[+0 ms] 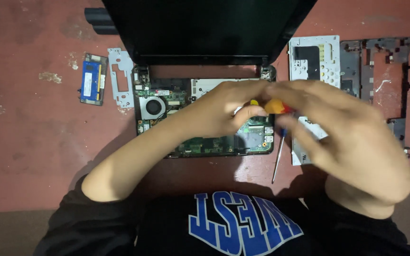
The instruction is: Disassembling and reassembling internal components of a laptop using a screwdriver
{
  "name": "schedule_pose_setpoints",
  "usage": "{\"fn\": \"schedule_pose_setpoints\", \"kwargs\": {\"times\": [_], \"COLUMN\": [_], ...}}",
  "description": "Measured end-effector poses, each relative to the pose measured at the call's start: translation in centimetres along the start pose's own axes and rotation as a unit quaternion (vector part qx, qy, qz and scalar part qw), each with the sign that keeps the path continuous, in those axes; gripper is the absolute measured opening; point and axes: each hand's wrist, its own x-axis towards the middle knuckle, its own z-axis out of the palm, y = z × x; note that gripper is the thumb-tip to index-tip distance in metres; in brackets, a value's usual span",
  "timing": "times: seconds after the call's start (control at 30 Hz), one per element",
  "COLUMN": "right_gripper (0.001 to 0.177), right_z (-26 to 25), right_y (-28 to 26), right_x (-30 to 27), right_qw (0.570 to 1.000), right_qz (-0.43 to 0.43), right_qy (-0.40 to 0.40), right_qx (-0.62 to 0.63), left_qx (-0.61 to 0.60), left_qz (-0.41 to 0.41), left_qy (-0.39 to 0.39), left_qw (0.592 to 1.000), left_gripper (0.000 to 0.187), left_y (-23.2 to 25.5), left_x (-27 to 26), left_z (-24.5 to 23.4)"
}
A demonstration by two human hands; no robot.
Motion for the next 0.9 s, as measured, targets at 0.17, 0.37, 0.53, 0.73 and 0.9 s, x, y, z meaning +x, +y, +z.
{"fn": "schedule_pose_setpoints", "kwargs": {"times": [0.17, 0.37, 0.53, 0.73, 0.9], "right_gripper": [0.028, 0.064, 0.088, 0.043, 0.042], "right_z": [0.9, 4.4, 1.2, 0.5, 2.5], "right_y": [0.6, 0.8, -0.5, 0.1, 0.0], "right_x": [-1.3, -2.1, -1.6, -1.7, -1.7], "right_qw": [0.994, 0.936, 0.931, 0.999, 0.967], "right_qz": [0.038, 0.160, 0.150, -0.036, 0.154], "right_qy": [0.030, 0.056, -0.006, -0.018, 0.049], "right_qx": [-0.100, -0.309, -0.334, -0.034, -0.197], "left_qx": [-0.068, -0.043, -0.020, -0.036, -0.049], "left_qz": [-0.004, -0.029, 0.073, 0.114, -0.140], "left_qy": [-0.047, 0.007, -0.007, -0.010, -0.063], "left_qw": [0.997, 0.999, 0.997, 0.993, 0.987], "left_gripper": [0.032, 0.023, 0.037, 0.011, 0.048], "left_y": [0.5, 0.5, -0.8, -1.8, 2.4], "left_x": [-0.1, 0.4, -0.1, -0.3, 0.8], "left_z": [-0.7, 0.3, 1.2, 1.4, 0.2]}}
